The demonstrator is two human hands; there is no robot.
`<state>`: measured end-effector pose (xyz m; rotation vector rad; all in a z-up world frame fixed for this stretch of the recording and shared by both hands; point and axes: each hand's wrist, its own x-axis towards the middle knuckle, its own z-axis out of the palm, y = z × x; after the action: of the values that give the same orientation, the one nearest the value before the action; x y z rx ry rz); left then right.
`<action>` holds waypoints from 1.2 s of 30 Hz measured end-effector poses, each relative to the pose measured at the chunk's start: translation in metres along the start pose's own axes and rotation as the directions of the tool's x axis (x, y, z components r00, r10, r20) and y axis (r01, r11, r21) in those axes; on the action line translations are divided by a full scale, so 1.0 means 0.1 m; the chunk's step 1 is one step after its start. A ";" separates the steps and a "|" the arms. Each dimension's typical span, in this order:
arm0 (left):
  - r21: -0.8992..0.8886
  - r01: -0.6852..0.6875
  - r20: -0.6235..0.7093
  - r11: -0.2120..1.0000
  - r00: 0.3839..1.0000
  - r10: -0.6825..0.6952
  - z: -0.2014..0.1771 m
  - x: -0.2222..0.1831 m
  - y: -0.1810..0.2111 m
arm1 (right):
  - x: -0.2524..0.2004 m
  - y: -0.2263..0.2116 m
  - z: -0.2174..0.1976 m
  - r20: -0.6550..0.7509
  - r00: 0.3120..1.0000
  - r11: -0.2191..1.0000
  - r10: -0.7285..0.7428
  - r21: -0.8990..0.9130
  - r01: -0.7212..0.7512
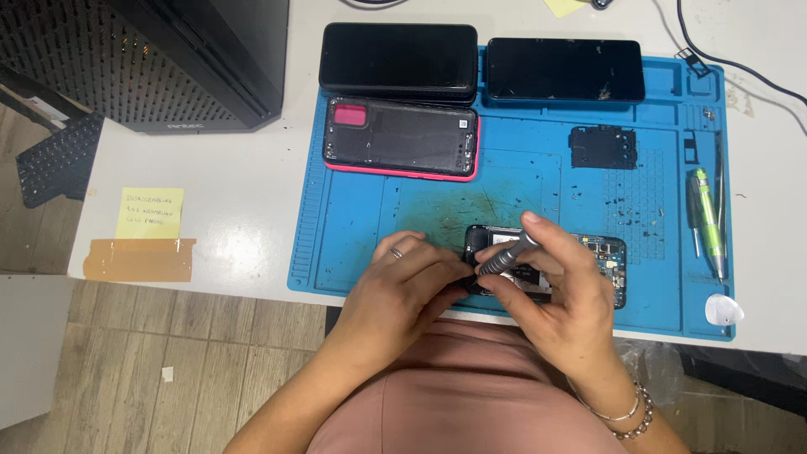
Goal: The person uses a screwdriver to remove screws from a disassembled smartphone on a blue mat. They lift and set aside a metal bracket, then continue unscrewing components near the battery area.
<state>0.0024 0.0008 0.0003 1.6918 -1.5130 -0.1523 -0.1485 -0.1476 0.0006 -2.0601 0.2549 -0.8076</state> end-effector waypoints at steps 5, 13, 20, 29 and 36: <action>-0.035 0.005 0.001 0.999 1.000 -0.005 0.00 -0.01 -0.03 | 0.03 0.01 -0.08 0.153 0.984 0.995 -0.096 -0.020 0.100; -0.040 0.036 -0.058 0.999 0.998 -0.038 0.04 -0.04 -0.06 | 0.01 0.09 -0.02 0.142 0.941 0.952 -0.307 0.043 0.304; -0.053 0.056 -0.072 0.997 0.996 -0.060 -0.01 0.01 0.01 | 0.12 -0.01 -0.07 0.250 0.929 0.957 -0.272 0.176 0.233; -0.101 0.108 -0.067 0.989 0.991 -0.115 -0.04 0.00 0.05 | 0.10 0.02 -0.06 0.148 0.948 0.960 -0.280 0.074 0.272; -0.135 0.120 -0.086 0.984 0.987 -0.132 -0.02 -0.03 0.03 | 0.01 0.08 0.01 0.132 0.937 0.945 -0.324 0.008 0.326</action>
<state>0.0008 0.0047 0.0024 1.6672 -1.2988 -0.2290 -0.1462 -0.1526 -0.0058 -2.1894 -0.1602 -0.8616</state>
